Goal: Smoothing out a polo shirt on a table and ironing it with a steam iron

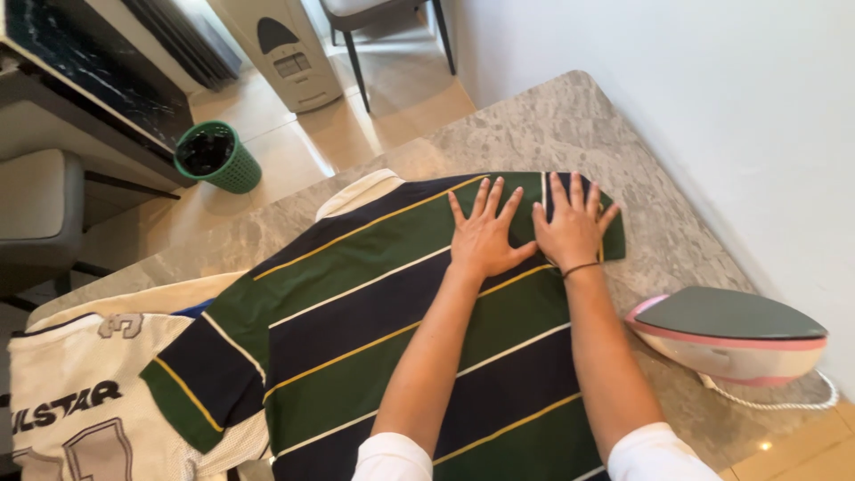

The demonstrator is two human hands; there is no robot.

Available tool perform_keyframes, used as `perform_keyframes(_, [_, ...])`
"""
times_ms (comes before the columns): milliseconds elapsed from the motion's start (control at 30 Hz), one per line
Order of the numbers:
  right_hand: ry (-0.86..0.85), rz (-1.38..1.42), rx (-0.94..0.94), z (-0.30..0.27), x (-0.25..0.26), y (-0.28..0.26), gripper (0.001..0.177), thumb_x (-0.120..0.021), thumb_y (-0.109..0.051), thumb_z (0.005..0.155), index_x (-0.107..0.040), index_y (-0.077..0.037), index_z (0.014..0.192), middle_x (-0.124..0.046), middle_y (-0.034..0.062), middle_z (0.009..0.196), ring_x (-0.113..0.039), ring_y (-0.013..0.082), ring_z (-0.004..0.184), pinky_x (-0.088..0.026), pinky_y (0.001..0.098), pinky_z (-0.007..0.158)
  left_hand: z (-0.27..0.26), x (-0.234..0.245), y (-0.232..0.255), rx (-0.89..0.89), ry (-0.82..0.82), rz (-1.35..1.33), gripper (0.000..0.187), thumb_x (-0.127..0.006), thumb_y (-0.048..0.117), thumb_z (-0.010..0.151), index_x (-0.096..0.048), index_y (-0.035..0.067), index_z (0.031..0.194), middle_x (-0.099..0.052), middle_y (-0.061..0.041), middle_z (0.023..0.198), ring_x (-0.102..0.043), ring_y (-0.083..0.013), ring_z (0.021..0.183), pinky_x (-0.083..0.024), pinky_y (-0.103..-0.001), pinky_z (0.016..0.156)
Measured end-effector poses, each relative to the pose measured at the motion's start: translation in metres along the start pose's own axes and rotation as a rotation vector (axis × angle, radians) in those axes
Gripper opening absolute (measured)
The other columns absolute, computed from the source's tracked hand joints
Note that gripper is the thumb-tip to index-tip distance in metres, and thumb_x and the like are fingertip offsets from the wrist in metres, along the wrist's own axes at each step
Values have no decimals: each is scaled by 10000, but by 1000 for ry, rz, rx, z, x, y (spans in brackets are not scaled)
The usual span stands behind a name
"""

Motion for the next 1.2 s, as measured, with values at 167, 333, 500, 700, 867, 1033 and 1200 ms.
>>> perform_keyframes(167, [-4, -23, -142, -3, 9, 11, 717, -441, -630, 1075, -410, -364, 1740, -323, 111, 1835, -143, 518, 1678, -99, 901, 1187, 1, -4, -5, 26, 30, -48, 991, -577, 779, 914, -344, 298, 1749, -295, -110, 1832, -194, -312, 1728, -10, -835, 1306])
perform_keyframes(333, [495, -87, -205, -6, 15, 48, 868, -790, -478, 911, -525, -11, 1592, -596, 325, 1482, -487, 573, 1413, -340, 847, 1041, 3, -3, -2, 30, 35, -41, 945, -556, 762, 931, -396, 283, 1730, -295, -117, 1832, -184, -316, 1728, -15, -828, 1308])
perform_keyframes(500, [509, -149, -344, 15, 3, 92, 739, -809, -739, 890, -656, -121, 1264, -753, 168, 947, -747, 455, 919, -458, 673, 767, 2, -3, -3, 33, 17, -41, 935, -562, 760, 929, -396, 307, 1730, -276, -112, 1839, -158, -323, 1734, 11, -832, 1307])
perform_keyframes(700, [7, 193, -444, 37, 8, 87, 462, -831, -763, 771, -814, -323, 913, -806, 35, 869, -794, 392, 1016, -592, 573, 776, 3, -3, -5, 38, 39, -34, 926, -586, 754, 927, -407, 319, 1725, -286, -107, 1837, -171, -318, 1732, 2, -827, 1310])
perform_keyframes(867, [26, 295, -427, 39, 20, 95, 515, -625, -609, 1034, -515, -148, 1236, -755, 296, 1195, -697, 526, 1236, -516, 658, 1005, 3, -5, -4, 39, 29, -36, 923, -570, 758, 938, -392, 324, 1734, -267, -102, 1847, -158, -319, 1736, 10, -825, 1311])
perform_keyframes(1033, [-87, 264, -397, 37, 0, 114, 487, -482, -491, 1067, -557, -54, 1268, -738, 349, 1240, -661, 573, 1273, -499, 695, 1032, 2, -3, -3, 34, 28, -43, 918, -573, 749, 940, -400, 315, 1730, -274, -107, 1842, -168, -323, 1733, -6, -827, 1309])
perform_keyframes(1200, [-50, 391, -371, 28, 13, 93, 740, -767, -269, 941, -393, -52, 1541, -670, 393, 1381, -621, 575, 1343, -487, 652, 1149, 2, -2, -4, 41, 40, -53, 911, -582, 738, 939, -409, 312, 1725, -280, -109, 1838, -172, -324, 1730, -1, -827, 1309])
Point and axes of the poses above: each hand's wrist, its own z-axis towards the middle knuckle, its own x-axis out of the back of the hand, y = z × x, the point moved 9 cm from there along z, towards the middle knuckle
